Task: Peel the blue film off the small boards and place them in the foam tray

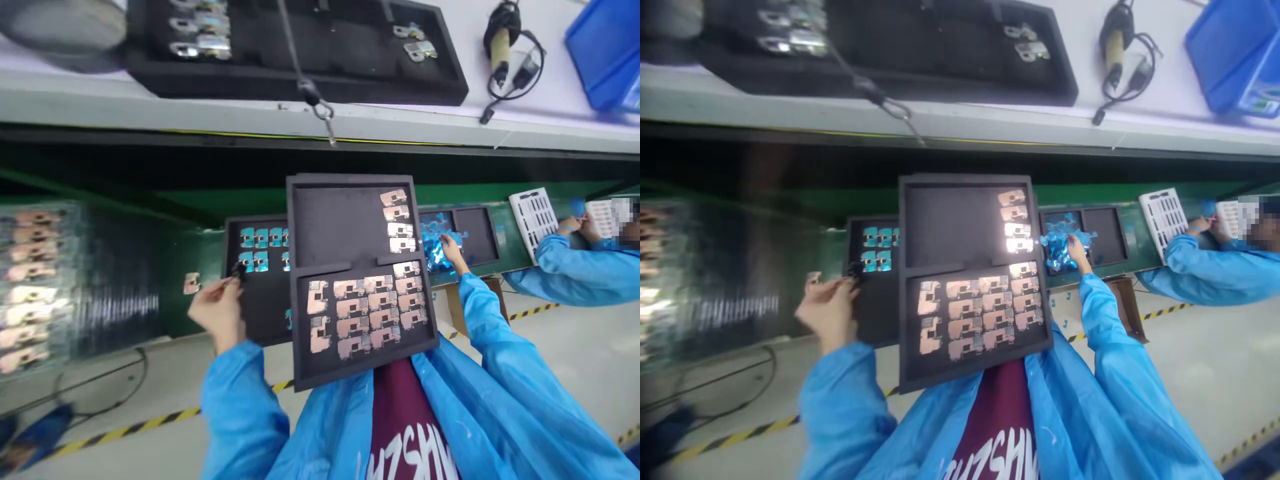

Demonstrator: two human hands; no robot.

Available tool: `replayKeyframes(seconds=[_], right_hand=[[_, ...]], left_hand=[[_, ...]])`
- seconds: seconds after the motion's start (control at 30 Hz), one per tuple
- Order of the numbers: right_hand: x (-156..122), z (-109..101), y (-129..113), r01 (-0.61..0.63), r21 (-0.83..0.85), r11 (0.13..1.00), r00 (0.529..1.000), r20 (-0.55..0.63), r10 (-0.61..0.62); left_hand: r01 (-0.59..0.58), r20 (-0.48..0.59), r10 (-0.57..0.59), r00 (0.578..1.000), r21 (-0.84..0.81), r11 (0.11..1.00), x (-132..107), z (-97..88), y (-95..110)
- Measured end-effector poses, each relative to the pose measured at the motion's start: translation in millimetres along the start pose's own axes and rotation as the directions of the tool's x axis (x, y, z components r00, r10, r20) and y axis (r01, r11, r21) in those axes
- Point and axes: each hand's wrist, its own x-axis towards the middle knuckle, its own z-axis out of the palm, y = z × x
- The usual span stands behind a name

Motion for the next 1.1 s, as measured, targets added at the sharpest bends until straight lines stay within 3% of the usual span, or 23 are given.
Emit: replayKeyframes(seconds=[0.1, 0.13, 0.2, 0.23, 0.27, 0.3, 0.37, 0.4, 0.47, 0.5, 0.57, 0.67, 0.77, 0.87, 0.97, 1.1], right_hand=[[5.8, 5.1, 5.7, -0.084, 0.035, 0.996, 0.996, -0.025, 0.085], [7.2, 5.7, 6.9, -0.103, 0.048, 0.994, 0.994, -0.026, 0.104], [11.1, 3.9, 7.7, -0.128, 0.067, 0.989, 0.991, -0.025, 0.130], [13.5, 1.3, 6.6, -0.135, 0.072, 0.988, 0.990, -0.024, 0.137], [15.8, -2.6, 3.5, -0.140, 0.071, 0.988, 0.990, -0.024, 0.142], [17.2, -8.0, -2.0, -0.138, 0.067, 0.988, 0.989, -0.033, 0.141], [13.9, -23.2, -22.4, -0.100, 0.083, 0.991, 0.989, -0.102, 0.108], [7.7, -32.8, -37.6, -0.057, 0.116, 0.992, 0.985, -0.155, 0.075], [-13.3, -53.2, -76.3, 0.074, 0.231, 0.970, 0.972, -0.235, -0.018], [-26.5, -62.7, -98.1, 0.145, 0.305, 0.941, 0.970, -0.234, -0.073], [-51.8, -77.2, -140.4, 0.219, 0.438, 0.872, 0.975, -0.118, -0.186], [-75.3, -87.1, -181.8, 0.212, 0.535, 0.818, 0.966, 0.014, -0.259], [-81.5, -87.3, -189.0, 0.169, 0.565, 0.807, 0.974, 0.029, -0.224], [-81.4, -84.0, -182.7, 0.180, 0.562, 0.808, 0.973, 0.021, -0.231], [-83.5, -78.8, -181.6, 0.283, 0.464, 0.840, 0.955, -0.054, -0.292], [-90.0, -68.4, -185.7, 0.440, 0.278, 0.854, 0.893, -0.237, -0.383]], left_hand=[[-0.015, -0.224, 0.004, 0.975, -0.047, 0.999, -35.7, -20.2, 50.3], [-0.046, -0.246, 0.034, 0.969, -0.044, 0.998, -50.7, -18.4, 71.4], [-0.111, -0.191, 0.101, 0.976, -0.039, 0.993, -80.6, 0.8, 113.4], [-0.091, -0.106, 0.084, 0.991, -0.065, 0.994, -93.8, 16.9, 131.8], [-0.020, 0.056, 0.027, 0.998, -0.136, 0.991, -105.0, 35.7, 147.4], [0.079, 0.254, -0.028, 0.967, -0.194, 0.978, -114.1, 55.8, 159.8], [0.188, 0.509, -0.058, 0.859, -0.209, 0.960, -127.6, 94.9, 174.5], [0.215, 0.587, -0.056, 0.808, -0.205, 0.955, -132.9, 112.2, 177.6], [0.230, 0.652, -0.043, 0.757, -0.204, 0.952, -142.7, 140.1, 177.5], [0.232, 0.660, -0.040, 0.750, -0.206, 0.951, -147.3, 150.6, 175.5], [0.222, 0.658, -0.035, 0.752, -0.202, 0.954, -155.7, 165.2, 170.4], [0.127, 0.662, 0.016, 0.750, -0.168, 0.977, -164.4, 175.2, 165.1], [0.006, 0.691, 0.096, 0.716, -0.144, 0.990, -168.7, 176.6, 163.6], [-0.022, 0.703, 0.121, 0.701, -0.148, 0.989, -170.4, 175.1, 161.5], [0.030, 0.672, 0.074, 0.737, -0.142, 0.989, -171.5, 175.0, 157.3], [0.075, 0.634, 0.038, 0.772, -0.151, 0.986, -171.9, 176.0, 152.9]])
